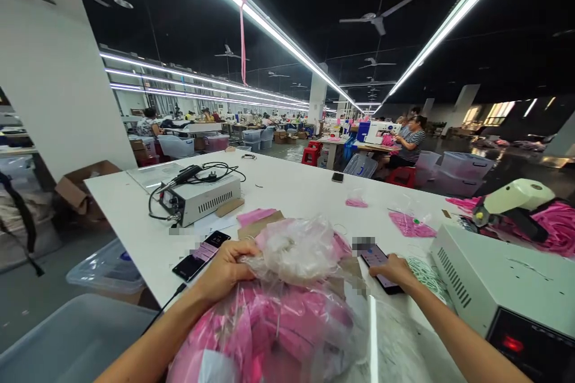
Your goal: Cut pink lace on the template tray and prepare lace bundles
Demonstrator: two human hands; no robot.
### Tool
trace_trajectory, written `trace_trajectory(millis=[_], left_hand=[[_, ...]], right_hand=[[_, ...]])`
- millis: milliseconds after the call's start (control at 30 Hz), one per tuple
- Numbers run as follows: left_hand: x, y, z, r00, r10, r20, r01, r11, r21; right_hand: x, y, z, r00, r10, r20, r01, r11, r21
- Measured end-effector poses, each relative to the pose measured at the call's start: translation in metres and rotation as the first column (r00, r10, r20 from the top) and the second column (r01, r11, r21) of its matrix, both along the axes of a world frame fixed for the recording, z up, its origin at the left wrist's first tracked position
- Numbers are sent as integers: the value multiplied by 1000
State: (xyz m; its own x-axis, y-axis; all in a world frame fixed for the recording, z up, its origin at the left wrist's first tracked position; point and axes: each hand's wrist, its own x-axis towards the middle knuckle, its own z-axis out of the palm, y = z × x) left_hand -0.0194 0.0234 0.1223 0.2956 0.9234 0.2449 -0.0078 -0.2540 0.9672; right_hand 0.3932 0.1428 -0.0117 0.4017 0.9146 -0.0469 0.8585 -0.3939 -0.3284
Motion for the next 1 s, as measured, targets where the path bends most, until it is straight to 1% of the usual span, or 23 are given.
trace_trajectory(millis=[67,100,167,200,233,267,300,333,367,400,433,467,500,533,567,633,667,700,733,767,833,933,1000], left_hand=[[-3,-3,6,989,-43,-145,49,998,40],[-6,-5,11,967,-61,-246,81,994,70],[-11,-10,23,883,-55,-466,138,979,147],[-13,-14,30,828,-9,-561,141,971,194],[-14,-17,36,773,70,-631,120,960,253],[-14,-20,41,725,167,-668,86,941,329],[-13,-23,45,690,265,-673,59,907,417],[-10,-25,48,669,338,-662,62,863,502],[-6,-26,49,659,371,-654,108,815,570],[-1,-25,50,654,371,-659,186,766,616],[4,-23,49,641,355,-680,280,717,638],[9,-20,47,616,340,-711,366,675,641],[14,-16,45,582,334,-741,437,641,632],[17,-12,43,547,337,-766,491,612,620],[20,-7,40,517,350,-781,528,588,613],[23,0,37,478,384,-790,565,554,611],[24,3,36,473,404,-783,565,543,621],[24,4,35,477,422,-771,557,533,637],[24,5,35,482,441,-757,546,525,653],[24,6,35,485,456,-747,543,512,665],[26,8,36,465,492,-736,576,463,674],[31,13,36,385,601,-701,664,347,662],[34,18,37,332,681,-652,696,289,657]], right_hand=[[-3,-4,5,1000,14,-10,-14,1000,28],[-5,-5,10,1000,23,-15,-23,999,45],[-7,-10,23,999,43,-16,-41,994,103],[-10,-13,32,998,60,-16,-57,988,144],[-15,-19,43,996,85,-18,-80,978,192],[-23,-28,55,993,120,-21,-112,964,241],[-33,-39,68,983,181,-32,-163,938,306],[-48,-54,82,968,248,-41,-217,907,361],[-65,-72,95,937,344,-51,-290,854,432],[-85,-90,108,863,502,-62,-384,730,565],[-107,-109,119,767,642,-12,-488,595,639],[-129,-125,127,692,716,91,-583,480,656],[-149,-138,134,635,743,213,-672,394,627],[-168,-147,139,631,707,320,-718,375,586],[-183,-151,142,649,657,383,-739,428,520],[-202,-149,143,676,580,454,-737,542,405],[-206,-144,143,684,559,470,-726,582,365],[-207,-138,142,684,552,477,-723,599,344],[-207,-132,141,681,555,477,-726,595,344],[-204,-127,140,673,571,471,-737,575,356],[-197,-118,140,643,628,438,-765,506,399],[-186,-108,145,567,733,377,-806,399,437],[-180,-102,152,529,768,360,-820,354,450]])
